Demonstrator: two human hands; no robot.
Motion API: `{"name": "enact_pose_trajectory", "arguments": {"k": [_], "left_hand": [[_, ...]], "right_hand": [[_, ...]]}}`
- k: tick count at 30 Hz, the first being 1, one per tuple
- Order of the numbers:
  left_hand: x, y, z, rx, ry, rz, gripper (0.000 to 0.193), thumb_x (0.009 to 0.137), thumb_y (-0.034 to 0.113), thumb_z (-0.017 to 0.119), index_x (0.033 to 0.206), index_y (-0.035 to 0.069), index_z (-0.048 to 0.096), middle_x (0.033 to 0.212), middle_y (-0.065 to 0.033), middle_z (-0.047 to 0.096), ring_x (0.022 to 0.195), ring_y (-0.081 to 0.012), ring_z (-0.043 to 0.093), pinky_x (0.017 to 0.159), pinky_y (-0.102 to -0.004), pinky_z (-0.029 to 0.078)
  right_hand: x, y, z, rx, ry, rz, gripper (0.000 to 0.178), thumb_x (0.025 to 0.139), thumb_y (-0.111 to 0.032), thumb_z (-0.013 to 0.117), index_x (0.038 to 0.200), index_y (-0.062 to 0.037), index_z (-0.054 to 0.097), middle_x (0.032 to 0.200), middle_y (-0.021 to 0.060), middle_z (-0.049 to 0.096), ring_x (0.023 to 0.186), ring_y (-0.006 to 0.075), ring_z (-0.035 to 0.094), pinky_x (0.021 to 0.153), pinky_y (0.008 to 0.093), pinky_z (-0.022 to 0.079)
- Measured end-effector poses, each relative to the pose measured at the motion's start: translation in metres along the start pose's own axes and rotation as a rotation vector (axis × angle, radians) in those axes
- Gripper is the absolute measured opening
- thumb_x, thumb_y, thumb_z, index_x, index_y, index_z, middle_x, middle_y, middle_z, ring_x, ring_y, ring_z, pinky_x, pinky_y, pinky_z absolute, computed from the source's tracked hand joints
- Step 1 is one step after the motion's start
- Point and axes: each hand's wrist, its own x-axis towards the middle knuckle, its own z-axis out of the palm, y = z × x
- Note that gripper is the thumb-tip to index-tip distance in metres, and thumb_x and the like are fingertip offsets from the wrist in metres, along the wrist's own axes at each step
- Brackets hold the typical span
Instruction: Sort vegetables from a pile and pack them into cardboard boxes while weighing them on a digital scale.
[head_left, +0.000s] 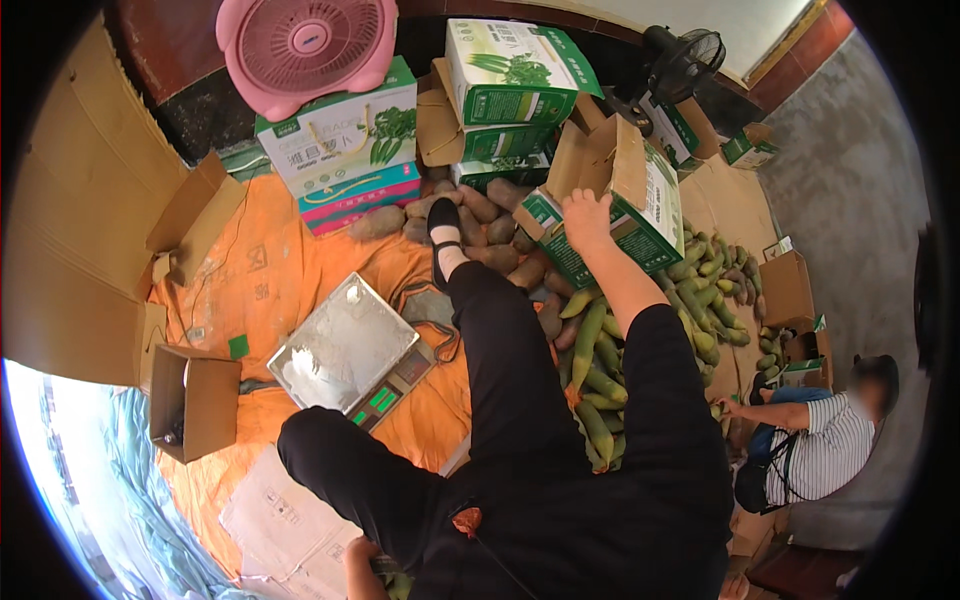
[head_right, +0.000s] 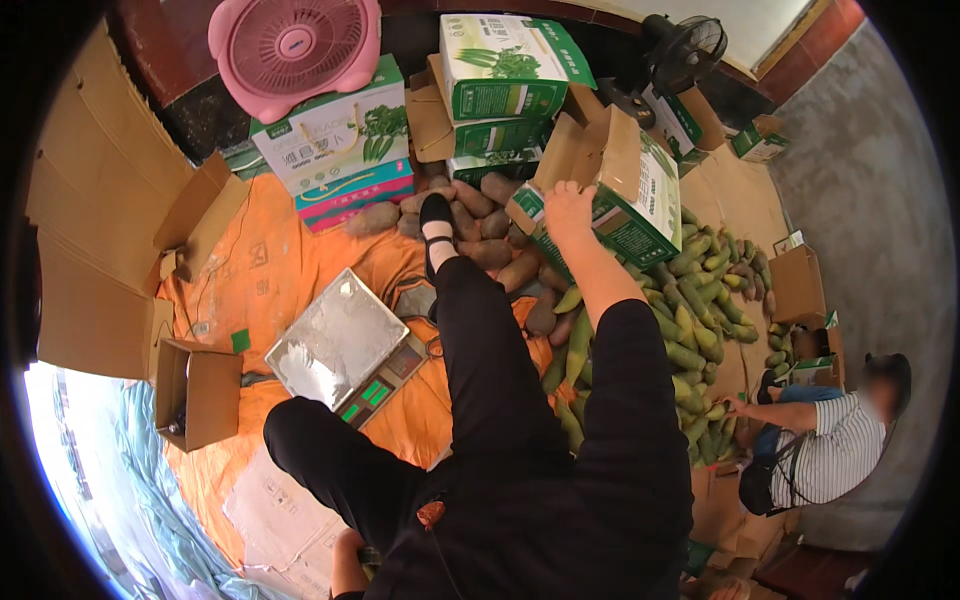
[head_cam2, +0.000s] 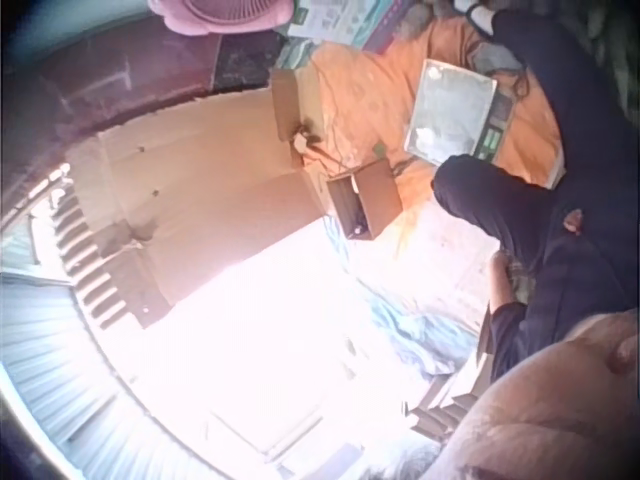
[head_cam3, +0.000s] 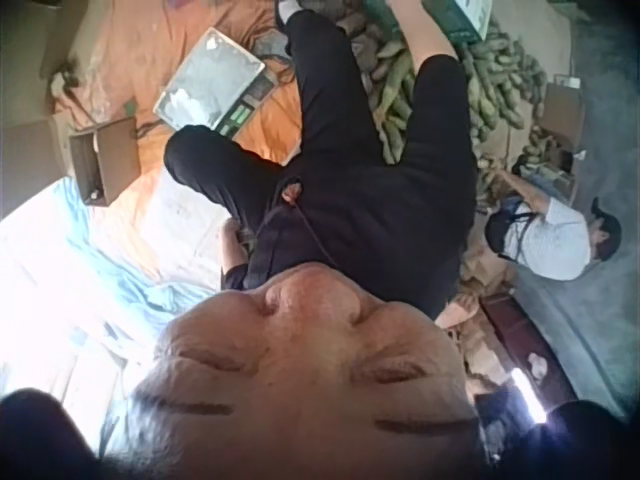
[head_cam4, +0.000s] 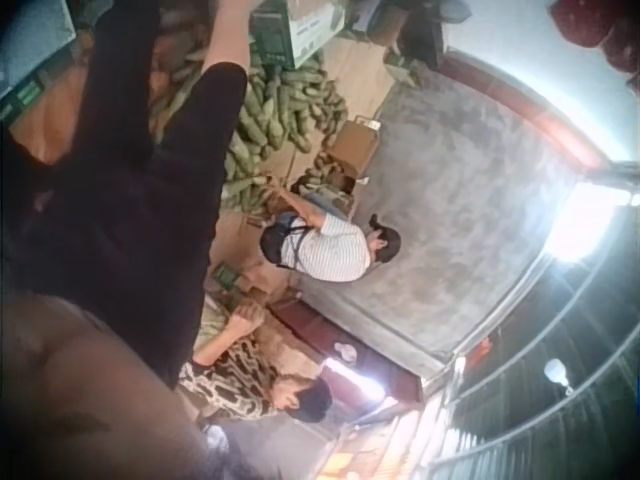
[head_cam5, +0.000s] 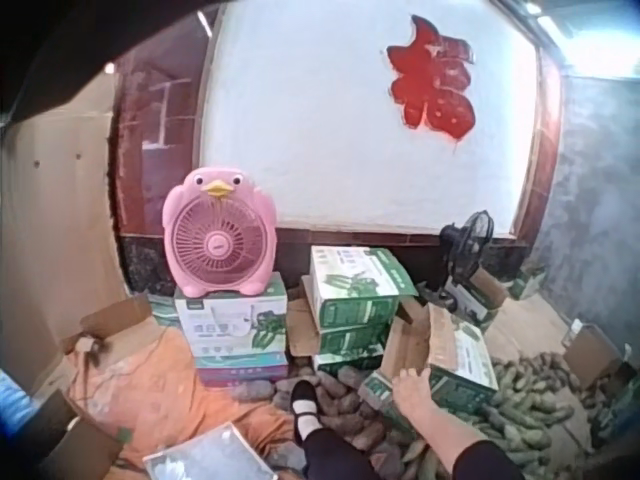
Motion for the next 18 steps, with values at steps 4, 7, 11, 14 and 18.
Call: {"name": "enact_pose_trajectory", "arguments": {"k": [4,7,11,14,18], "left_hand": [[-0.005,0.014,-0.016,-0.053,0.129,0.031,0.047,0.074,0.041,0.067,0.099,0.001,0.067,0.101,-0.0216,0.065,0.095,-0.0369,0.064,0.076,-0.0467,0.052],[-0.018,0.021,-0.019,-0.095,0.216,0.048,0.045,0.075,0.039,0.066,0.097,0.001,0.066,0.098,-0.0221,0.066,0.093,-0.0378,0.064,0.075,-0.0471,0.052],[-0.046,0.028,-0.019,-0.157,0.325,0.056,0.041,0.077,0.037,0.064,0.094,0.000,0.066,0.094,-0.0228,0.066,0.090,-0.0391,0.064,0.072,-0.0478,0.051],[-0.067,0.035,-0.024,-0.197,0.409,0.071,0.039,0.078,0.036,0.063,0.092,0.000,0.066,0.091,-0.0234,0.066,0.087,-0.0401,0.064,0.071,-0.0482,0.051],[-0.083,0.040,-0.031,-0.247,0.518,0.099,0.037,0.079,0.034,0.061,0.090,-0.001,0.066,0.087,-0.0241,0.066,0.084,-0.0414,0.064,0.068,-0.0489,0.051]], "right_hand": [[0.010,0.029,0.021,-0.169,0.040,-0.017,0.029,0.086,-0.016,0.052,0.114,-0.0099,0.059,0.116,0.0071,0.054,0.119,0.0253,0.045,0.097,0.0585,0.033],[0.014,0.044,0.037,-0.227,-0.053,-0.057,0.032,0.089,-0.018,0.050,0.119,-0.0106,0.058,0.122,0.0070,0.055,0.122,0.0250,0.043,0.099,0.0594,0.031],[0.020,0.049,0.040,-0.331,-0.253,-0.107,0.029,0.091,-0.020,0.049,0.116,-0.0123,0.062,0.113,0.0054,0.062,0.115,0.0243,0.050,0.103,0.0592,0.026],[0.009,0.051,0.050,-0.375,-0.257,-0.067,0.026,0.091,-0.018,0.049,0.106,-0.0135,0.068,0.103,0.0038,0.065,0.108,0.0236,0.055,0.104,0.0581,0.023],[-0.009,0.052,0.047,-0.274,-0.255,-0.085,0.024,0.090,-0.018,0.050,0.100,-0.0137,0.071,0.100,0.0037,0.065,0.103,0.0228,0.056,0.103,0.0567,0.023]]}}
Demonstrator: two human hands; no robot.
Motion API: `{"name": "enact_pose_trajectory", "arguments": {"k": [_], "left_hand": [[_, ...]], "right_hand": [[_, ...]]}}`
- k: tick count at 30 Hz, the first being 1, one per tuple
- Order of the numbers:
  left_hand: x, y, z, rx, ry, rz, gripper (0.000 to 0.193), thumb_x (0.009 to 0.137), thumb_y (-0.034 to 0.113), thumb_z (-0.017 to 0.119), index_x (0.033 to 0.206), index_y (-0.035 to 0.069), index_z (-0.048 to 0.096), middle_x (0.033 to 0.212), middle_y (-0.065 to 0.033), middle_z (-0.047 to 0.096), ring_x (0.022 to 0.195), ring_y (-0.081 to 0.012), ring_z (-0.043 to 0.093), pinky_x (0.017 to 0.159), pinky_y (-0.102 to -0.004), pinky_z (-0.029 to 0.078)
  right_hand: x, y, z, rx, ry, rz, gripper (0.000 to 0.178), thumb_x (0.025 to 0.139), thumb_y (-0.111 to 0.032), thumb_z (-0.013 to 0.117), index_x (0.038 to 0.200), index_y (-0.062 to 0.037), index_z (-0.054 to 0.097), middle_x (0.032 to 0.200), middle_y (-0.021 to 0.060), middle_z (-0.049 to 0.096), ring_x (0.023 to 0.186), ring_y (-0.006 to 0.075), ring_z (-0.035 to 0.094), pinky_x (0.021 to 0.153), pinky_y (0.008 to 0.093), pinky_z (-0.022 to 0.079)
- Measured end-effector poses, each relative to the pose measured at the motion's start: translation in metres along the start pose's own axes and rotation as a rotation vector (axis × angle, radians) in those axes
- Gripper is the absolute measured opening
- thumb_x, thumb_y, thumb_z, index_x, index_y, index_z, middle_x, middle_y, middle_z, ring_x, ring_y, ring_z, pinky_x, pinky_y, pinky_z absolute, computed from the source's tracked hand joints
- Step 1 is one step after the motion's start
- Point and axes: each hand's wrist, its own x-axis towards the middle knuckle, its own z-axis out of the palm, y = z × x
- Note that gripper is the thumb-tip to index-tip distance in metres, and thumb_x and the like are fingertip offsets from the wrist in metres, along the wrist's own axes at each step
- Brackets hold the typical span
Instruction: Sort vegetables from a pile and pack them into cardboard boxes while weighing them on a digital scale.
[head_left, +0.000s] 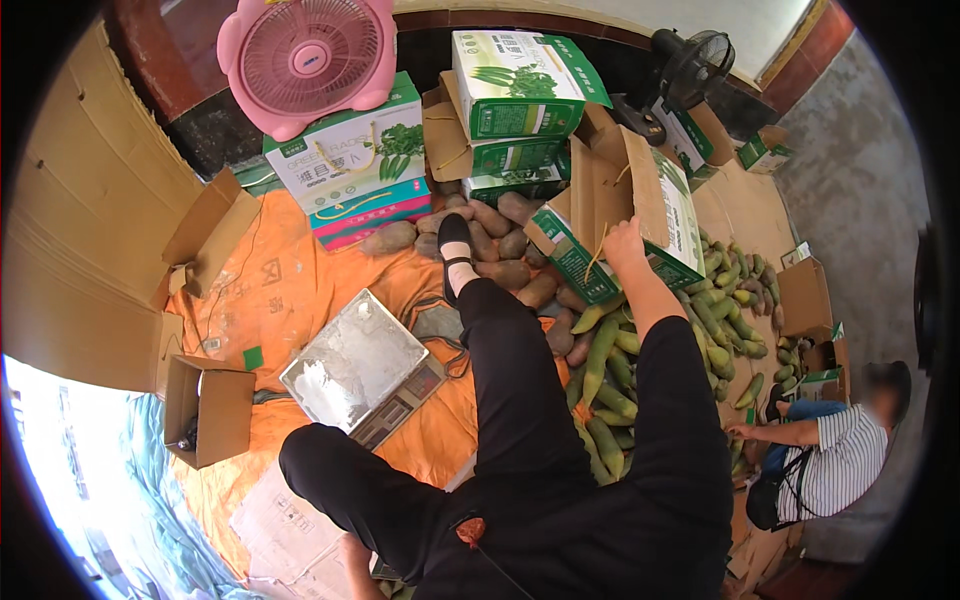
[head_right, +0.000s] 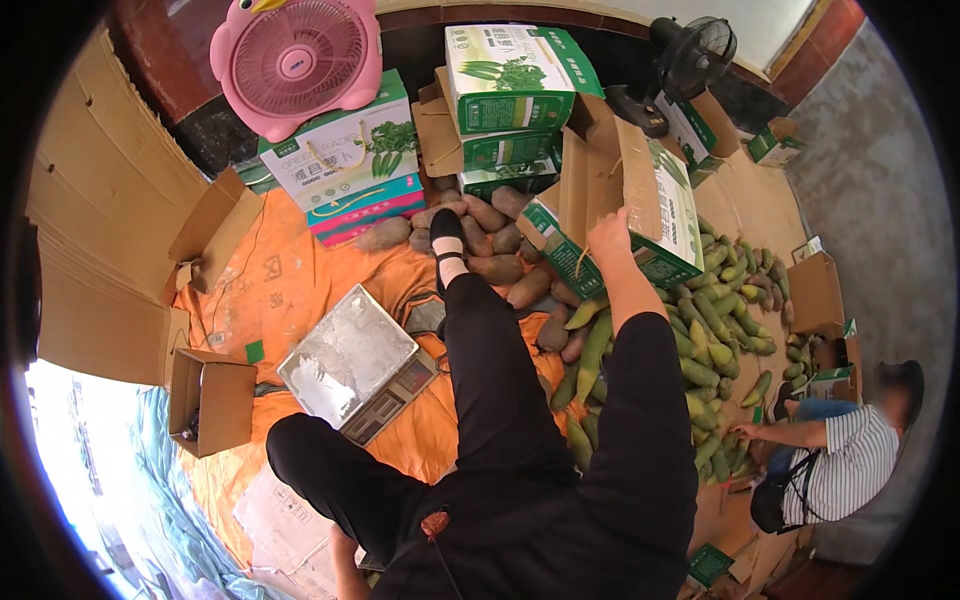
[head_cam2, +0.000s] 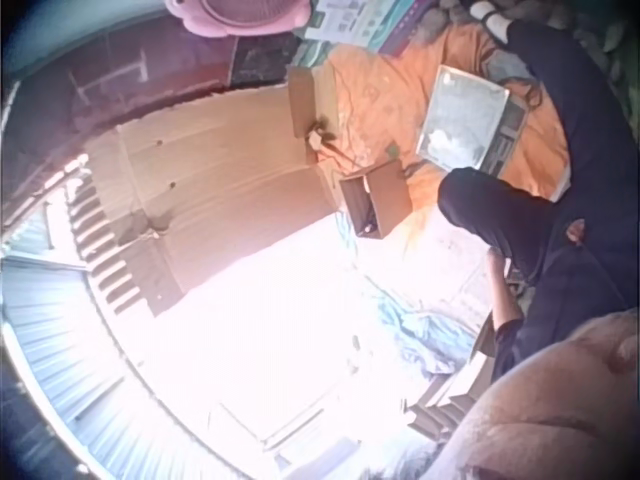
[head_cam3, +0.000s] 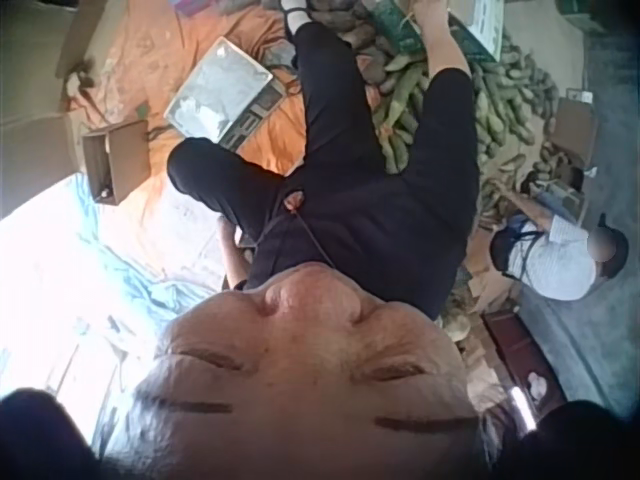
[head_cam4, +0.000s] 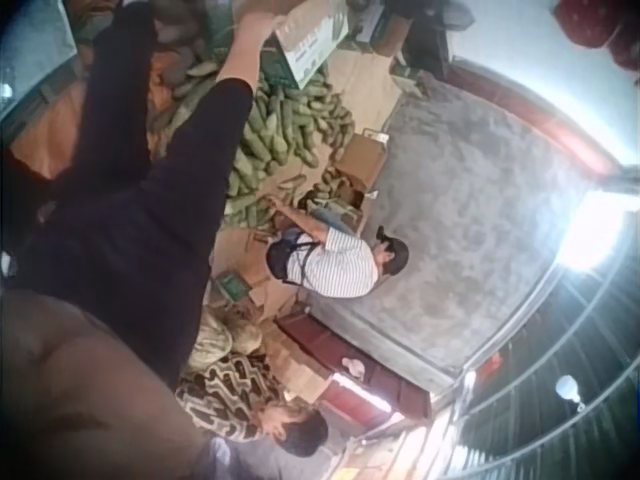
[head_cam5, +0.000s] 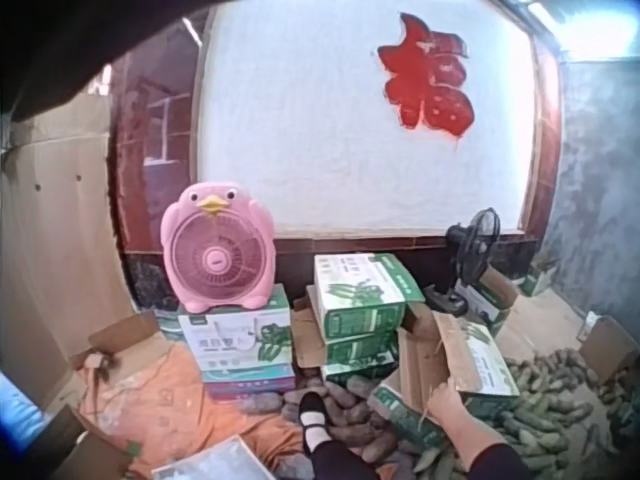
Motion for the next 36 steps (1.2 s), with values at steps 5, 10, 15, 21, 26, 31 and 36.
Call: {"name": "enact_pose_trajectory", "arguments": {"k": [5,10,15,21,26,31,36], "left_hand": [[0.018,0.001,-0.039,-0.147,0.313,-0.168,0.020,0.082,0.015,0.055,0.092,0.001,0.066,0.081,-0.0224,0.066,0.078,-0.0382,0.065,0.068,-0.0456,0.051],[0.038,0.011,-0.084,-0.298,0.513,-0.105,0.018,0.082,0.011,0.060,0.093,0.000,0.068,0.078,-0.0159,0.068,0.069,-0.0225,0.065,0.064,-0.0333,0.051],[0.043,0.035,-0.138,-0.487,0.634,-0.003,0.018,0.087,0.010,0.058,0.099,0.000,0.068,0.079,-0.0117,0.068,0.069,-0.0171,0.062,0.064,-0.0303,0.049],[0.039,0.113,-0.200,-0.613,0.729,0.136,0.018,0.090,0.008,0.058,0.102,-0.002,0.066,0.089,-0.0127,0.068,0.078,-0.0164,0.063,0.071,-0.0278,0.050],[0.029,0.152,-0.218,-0.698,0.749,0.205,0.015,0.089,0.004,0.059,0.100,-0.003,0.067,0.089,-0.0108,0.068,0.080,-0.0152,0.064,0.073,-0.0263,0.049],[0.014,0.188,-0.234,-0.884,0.676,0.350,0.015,0.088,0.001,0.059,0.101,-0.003,0.066,0.089,-0.0088,0.068,0.083,-0.0149,0.064,0.077,-0.0250,0.049],[0.003,0.238,-0.271,-0.893,0.602,0.559,0.021,0.085,-0.004,0.057,0.105,-0.002,0.064,0.096,-0.0083,0.065,0.092,-0.0153,0.063,0.081,-0.0259,0.049]], "right_hand": [[-0.031,0.008,0.007,0.051,-0.046,-0.114,0.024,0.089,-0.020,0.050,0.102,-0.0155,0.070,0.099,0.0029,0.068,0.098,0.0226,0.060,0.097,0.0573,0.028],[-0.093,0.011,0.006,0.176,0.198,-0.168,0.014,0.082,-0.016,0.054,0.086,-0.0148,0.067,0.083,0.0012,0.065,0.088,0.0206,0.059,0.086,0.0446,0.036],[-0.124,0.038,-0.058,0.326,0.472,-0.204,0.009,0.072,-0.009,0.059,0.079,-0.0148,0.061,0.076,0.0023,0.061,0.083,0.0214,0.057,0.081,0.0401,0.037],[-0.100,0.108,-0.118,0.651,0.628,-0.088,0.007,0.076,-0.014,0.064,0.082,-0.0093,0.063,0.078,0.0073,0.064,0.080,0.0289,0.061,0.079,0.0413,0.044],[-0.065,0.178,-0.146,0.986,0.689,0.219,0.014,0.080,-0.016,0.063,0.090,-0.0061,0.065,0.081,0.0139,0.067,0.079,0.0286,0.065,0.070,0.0376,0.049],[-0.059,0.179,-0.182,1.236,0.810,0.158,0.013,0.084,-0.014,0.062,0.090,-0.0023,0.064,0.075,0.0084,0.064,0.071,0.0155,0.059,0.067,0.0295,0.046],[-0.077,0.127,-0.254,1.545,0.958,-0.031,0.015,0.087,-0.013,0.061,0.092,0.0009,0.063,0.076,0.0021,0.063,0.071,0.0077,0.055,0.068,0.0243,0.045]]}}
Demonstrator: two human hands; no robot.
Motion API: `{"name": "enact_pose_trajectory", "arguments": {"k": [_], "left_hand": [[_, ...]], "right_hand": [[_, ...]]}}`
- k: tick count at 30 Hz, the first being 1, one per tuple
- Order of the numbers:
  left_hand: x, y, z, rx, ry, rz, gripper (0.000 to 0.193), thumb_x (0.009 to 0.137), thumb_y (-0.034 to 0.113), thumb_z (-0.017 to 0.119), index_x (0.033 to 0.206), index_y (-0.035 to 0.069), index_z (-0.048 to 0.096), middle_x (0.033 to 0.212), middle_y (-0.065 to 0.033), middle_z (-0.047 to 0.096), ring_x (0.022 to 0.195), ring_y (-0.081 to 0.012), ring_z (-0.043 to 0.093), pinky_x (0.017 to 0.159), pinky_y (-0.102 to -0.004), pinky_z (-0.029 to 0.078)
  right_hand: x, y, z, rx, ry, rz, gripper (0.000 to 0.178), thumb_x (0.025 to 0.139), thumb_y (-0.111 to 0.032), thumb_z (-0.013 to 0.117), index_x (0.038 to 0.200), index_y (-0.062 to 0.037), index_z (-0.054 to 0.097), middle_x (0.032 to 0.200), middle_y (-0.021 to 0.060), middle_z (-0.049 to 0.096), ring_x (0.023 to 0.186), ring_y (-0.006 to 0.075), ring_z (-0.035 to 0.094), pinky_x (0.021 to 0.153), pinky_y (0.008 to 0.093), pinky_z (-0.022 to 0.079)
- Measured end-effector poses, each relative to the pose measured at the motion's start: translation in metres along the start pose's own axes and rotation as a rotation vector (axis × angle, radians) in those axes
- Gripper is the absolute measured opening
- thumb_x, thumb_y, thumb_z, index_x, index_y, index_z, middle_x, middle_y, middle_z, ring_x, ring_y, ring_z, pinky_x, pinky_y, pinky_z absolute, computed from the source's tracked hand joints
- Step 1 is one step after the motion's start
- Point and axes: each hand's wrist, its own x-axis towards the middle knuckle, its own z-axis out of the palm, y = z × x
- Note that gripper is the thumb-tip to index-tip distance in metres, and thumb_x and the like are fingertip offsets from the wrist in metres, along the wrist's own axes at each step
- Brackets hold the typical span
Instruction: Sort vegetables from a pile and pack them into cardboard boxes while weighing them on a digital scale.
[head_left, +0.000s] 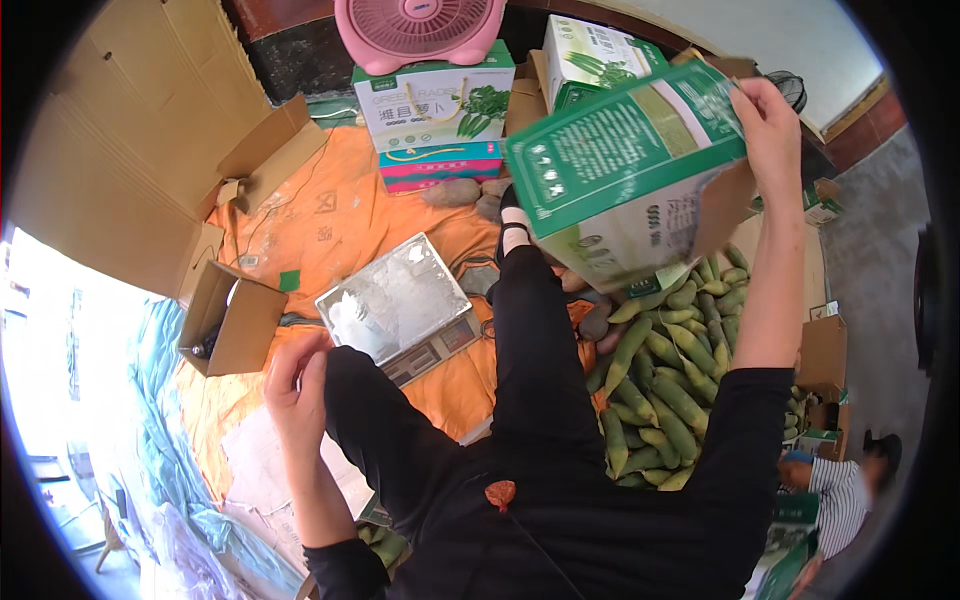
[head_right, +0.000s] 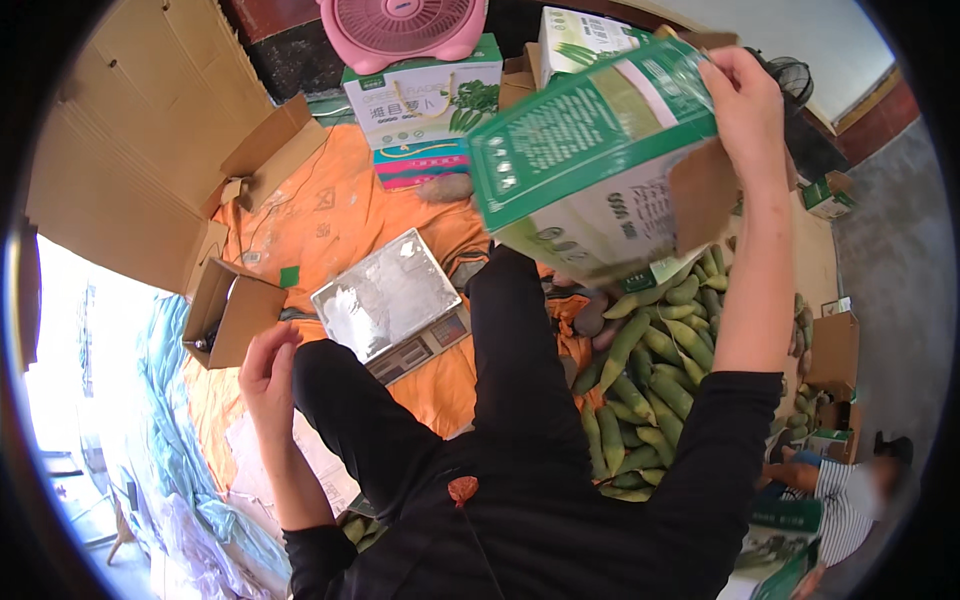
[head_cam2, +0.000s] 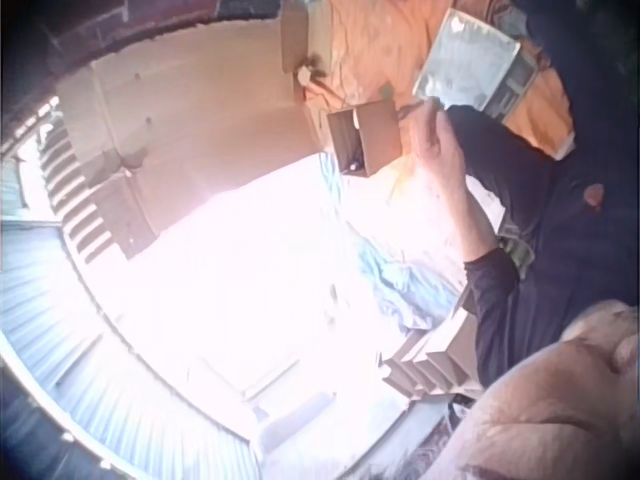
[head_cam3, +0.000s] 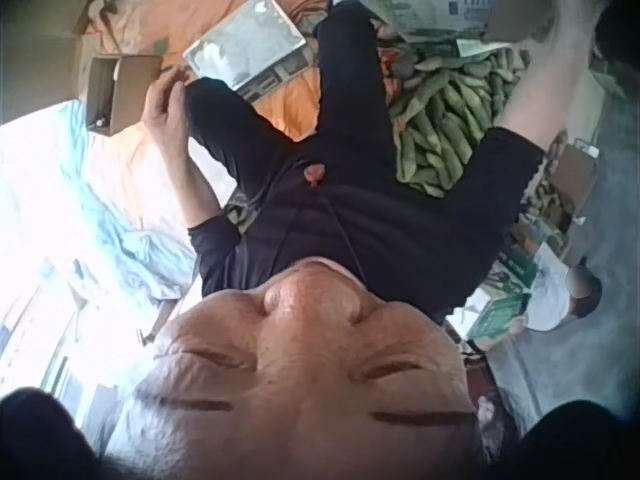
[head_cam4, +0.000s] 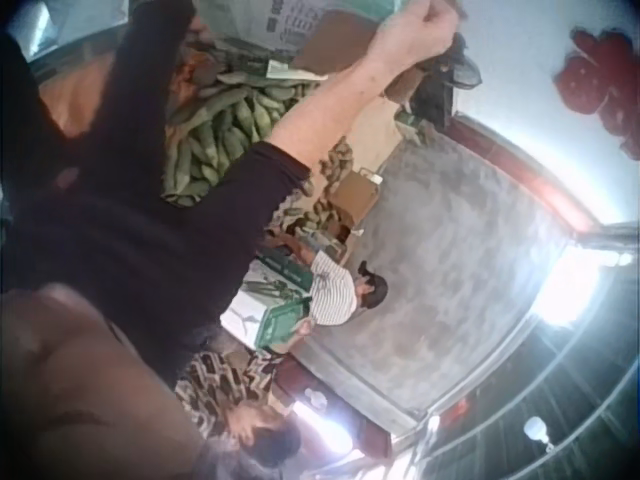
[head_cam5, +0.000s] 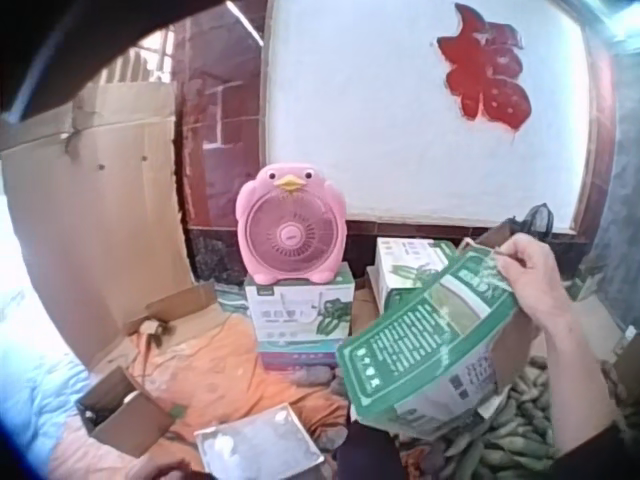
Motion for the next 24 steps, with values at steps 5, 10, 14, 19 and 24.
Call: {"name": "enact_pose_trajectory", "arguments": {"k": [5,10,14,19,24], "left_hand": [[0.030,0.036,0.031,-0.146,-0.210,0.114,0.036,0.084,-0.005,0.057,0.120,0.000,0.055,0.117,-0.0098,0.057,0.100,-0.0177,0.061,0.083,-0.0274,0.049],[0.040,0.035,0.045,-0.107,-0.313,0.076,0.054,0.086,-0.001,0.057,0.138,0.003,0.041,0.138,-0.0111,0.044,0.114,-0.0216,0.054,0.088,-0.0306,0.047],[0.037,-0.005,0.043,-0.227,-0.269,-0.205,0.064,0.093,0.023,0.057,0.147,0.007,0.026,0.151,-0.0103,0.029,0.126,-0.0265,0.044,0.094,-0.0365,0.042],[0.024,-0.033,0.018,-0.482,0.018,-0.565,0.059,0.098,0.038,0.047,0.147,0.012,0.027,0.145,-0.0069,0.036,0.129,-0.0228,0.040,0.094,-0.0461,0.042],[0.009,-0.059,-0.011,-0.621,0.217,-0.613,0.051,0.099,0.039,0.043,0.143,0.016,0.033,0.138,-0.0015,0.043,0.127,-0.0221,0.040,0.098,-0.0487,0.039]], "right_hand": [[0.003,-0.048,0.076,0.173,-0.091,-0.162,0.014,0.088,-0.013,0.063,0.094,-0.0007,0.064,0.080,-0.0016,0.062,0.075,0.0049,0.055,0.069,0.0211,0.045],[-0.057,-0.107,0.176,0.185,-0.149,-0.365,0.011,0.083,-0.018,0.062,0.084,-0.0069,0.062,0.083,0.0115,0.064,0.079,0.0324,0.061,0.069,0.0425,0.049],[-0.134,-0.136,0.237,0.258,-0.336,-0.412,0.009,0.079,-0.016,0.059,0.083,-0.0089,0.057,0.082,0.0100,0.060,0.076,0.0307,0.063,0.065,0.0429,0.050],[-0.231,-0.166,0.287,0.488,-0.668,-0.299,0.017,0.083,-0.025,0.061,0.086,-0.0085,0.058,0.084,0.0097,0.060,0.075,0.0323,0.062,0.063,0.0432,0.050],[-0.254,-0.142,0.289,0.294,-1.090,-0.599,0.058,0.070,-0.050,0.072,0.112,-0.0114,0.060,0.101,0.0048,0.062,0.105,0.0251,0.055,0.083,0.0413,0.042]]}}
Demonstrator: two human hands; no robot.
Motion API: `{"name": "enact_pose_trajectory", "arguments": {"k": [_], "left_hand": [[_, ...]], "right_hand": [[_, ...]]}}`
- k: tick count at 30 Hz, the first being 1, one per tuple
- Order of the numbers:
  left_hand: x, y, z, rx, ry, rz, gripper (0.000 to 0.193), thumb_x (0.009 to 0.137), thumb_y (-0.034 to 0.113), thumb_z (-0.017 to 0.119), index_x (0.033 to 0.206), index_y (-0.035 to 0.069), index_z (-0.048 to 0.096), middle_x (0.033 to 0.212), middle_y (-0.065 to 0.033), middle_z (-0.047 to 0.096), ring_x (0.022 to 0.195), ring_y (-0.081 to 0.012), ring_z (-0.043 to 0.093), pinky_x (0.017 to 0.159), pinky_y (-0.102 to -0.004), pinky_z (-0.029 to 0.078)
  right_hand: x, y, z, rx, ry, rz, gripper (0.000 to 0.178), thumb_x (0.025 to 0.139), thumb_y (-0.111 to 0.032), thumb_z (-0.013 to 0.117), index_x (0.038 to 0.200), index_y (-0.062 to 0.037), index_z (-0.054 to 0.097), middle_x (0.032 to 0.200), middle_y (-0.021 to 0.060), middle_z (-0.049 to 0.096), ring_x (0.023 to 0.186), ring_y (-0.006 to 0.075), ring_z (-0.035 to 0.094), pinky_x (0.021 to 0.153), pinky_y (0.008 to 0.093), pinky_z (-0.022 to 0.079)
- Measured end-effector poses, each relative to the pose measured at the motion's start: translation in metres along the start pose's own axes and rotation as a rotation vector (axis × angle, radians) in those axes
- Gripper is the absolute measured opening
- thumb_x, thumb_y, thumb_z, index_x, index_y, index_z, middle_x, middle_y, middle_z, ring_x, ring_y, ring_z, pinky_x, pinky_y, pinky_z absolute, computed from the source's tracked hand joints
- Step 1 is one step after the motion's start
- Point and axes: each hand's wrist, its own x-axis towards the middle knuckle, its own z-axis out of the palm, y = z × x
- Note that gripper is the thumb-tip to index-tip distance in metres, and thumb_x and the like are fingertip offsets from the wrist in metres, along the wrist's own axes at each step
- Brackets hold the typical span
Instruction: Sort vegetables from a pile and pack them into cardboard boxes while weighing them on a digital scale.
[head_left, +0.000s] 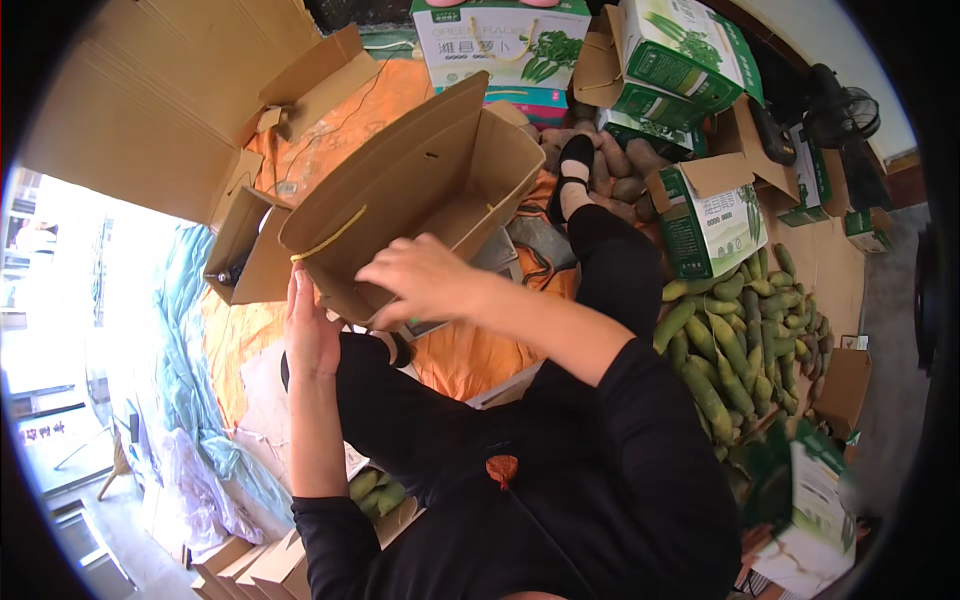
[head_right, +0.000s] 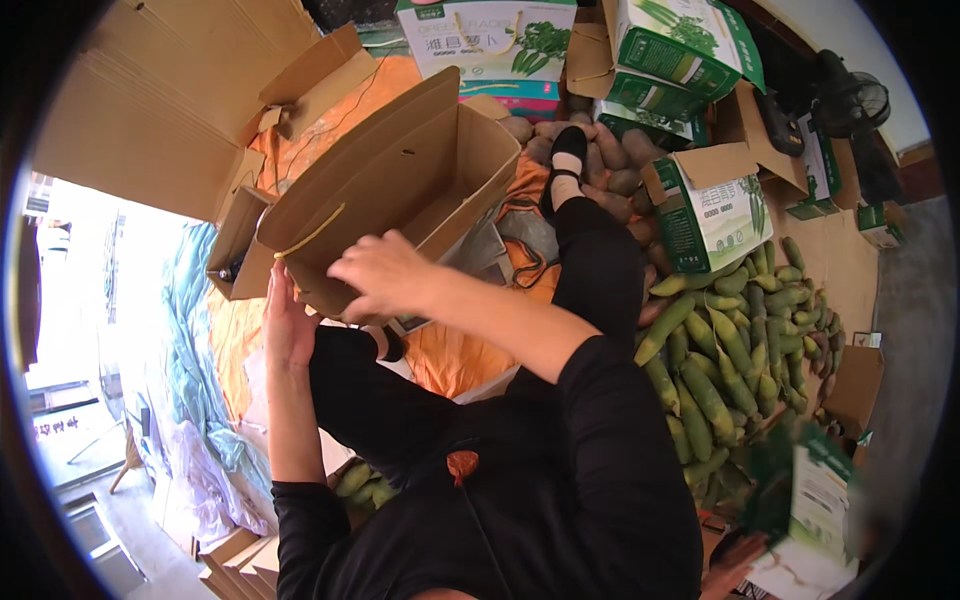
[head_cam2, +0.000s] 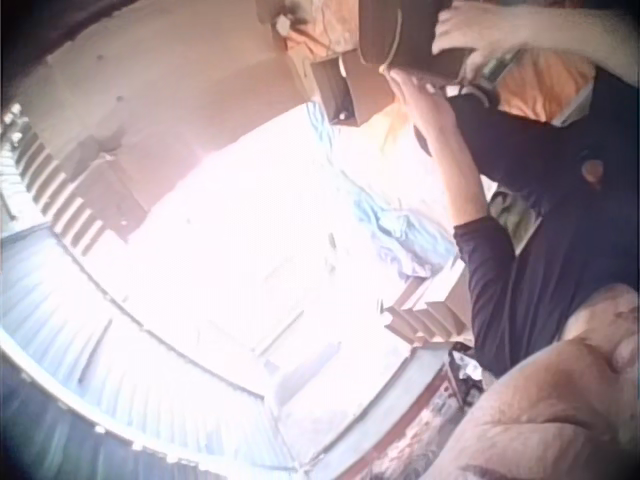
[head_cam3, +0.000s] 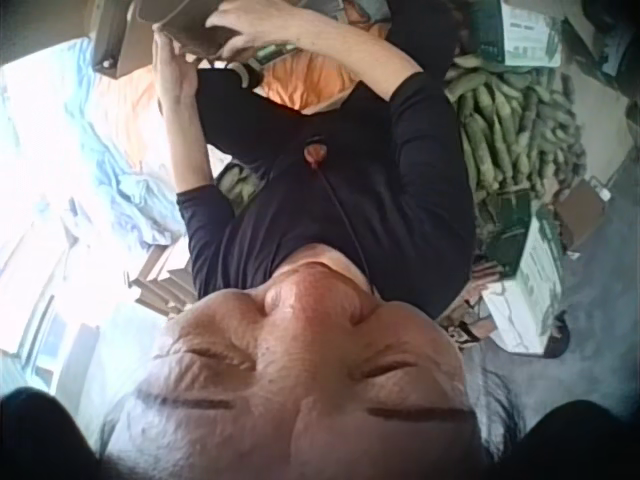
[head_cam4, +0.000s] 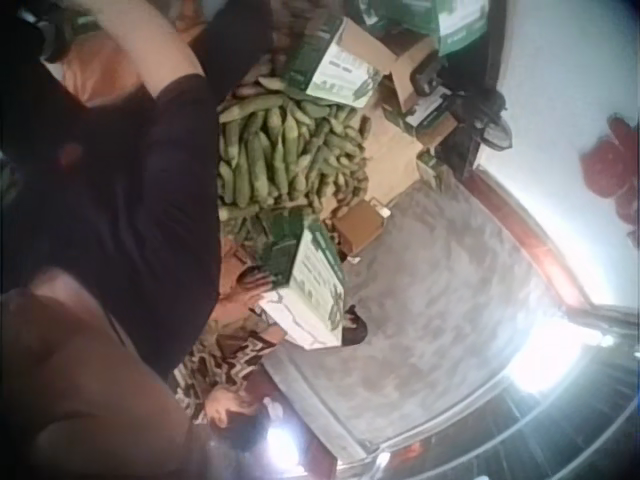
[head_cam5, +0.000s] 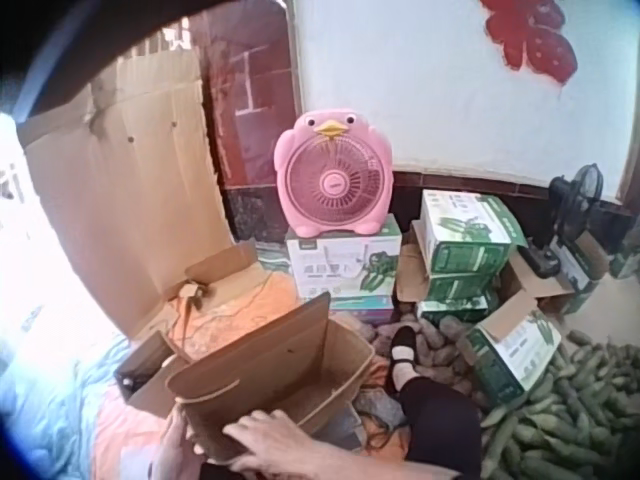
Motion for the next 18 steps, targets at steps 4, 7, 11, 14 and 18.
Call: {"name": "enact_pose_trajectory", "arguments": {"k": [4,7,11,14,18], "left_hand": [[0.007,-0.008,-0.029,-0.003,0.052,-0.012,0.054,0.098,0.037,0.047,0.144,0.015,0.031,0.141,-0.0023,0.042,0.129,-0.0209,0.038,0.103,-0.0488,0.031],[0.005,-0.012,-0.026,0.096,0.146,0.150,0.063,0.096,0.030,0.054,0.146,0.005,0.024,0.146,-0.0101,0.034,0.137,-0.0229,0.027,0.111,-0.0426,0.021],[-0.015,-0.019,0.006,0.370,0.180,0.444,0.059,0.094,0.018,0.055,0.144,0.003,0.028,0.147,-0.0132,0.032,0.137,-0.0231,0.028,0.111,-0.0366,0.021],[-0.028,-0.030,0.025,0.782,0.090,0.563,0.057,0.091,0.017,0.057,0.143,0.007,0.034,0.146,-0.0112,0.035,0.138,-0.0243,0.027,0.113,-0.0358,0.017],[-0.029,-0.046,0.044,1.621,-0.108,0.562,0.069,0.075,0.015,0.073,0.137,0.009,0.042,0.140,-0.0117,0.043,0.134,-0.0329,0.033,0.111,-0.0527,0.019]], "right_hand": [[-0.035,0.055,-0.008,-0.504,-0.085,0.134,0.033,0.071,-0.035,0.073,0.096,-0.0155,0.065,0.095,0.0012,0.062,0.100,0.0207,0.053,0.085,0.0479,0.037],[-0.052,0.097,-0.016,-0.624,-0.014,0.272,0.015,0.082,-0.014,0.054,0.086,-0.0156,0.068,0.087,0.0011,0.062,0.094,0.0203,0.056,0.088,0.0516,0.035],[-0.057,0.104,-0.014,-0.633,0.053,0.265,0.016,0.081,-0.014,0.054,0.078,-0.0165,0.070,0.080,0.0009,0.062,0.090,0.0205,0.057,0.090,0.0532,0.034],[-0.059,0.093,-0.009,-0.587,0.040,0.266,0.018,0.082,-0.015,0.053,0.079,-0.0169,0.070,0.081,0.0007,0.063,0.089,0.0203,0.058,0.092,0.0534,0.033],[-0.067,0.081,-0.008,-0.543,-0.042,0.265,0.019,0.082,-0.017,0.052,0.079,-0.0179,0.071,0.083,0.0002,0.064,0.088,0.0199,0.058,0.087,0.0516,0.034]]}}
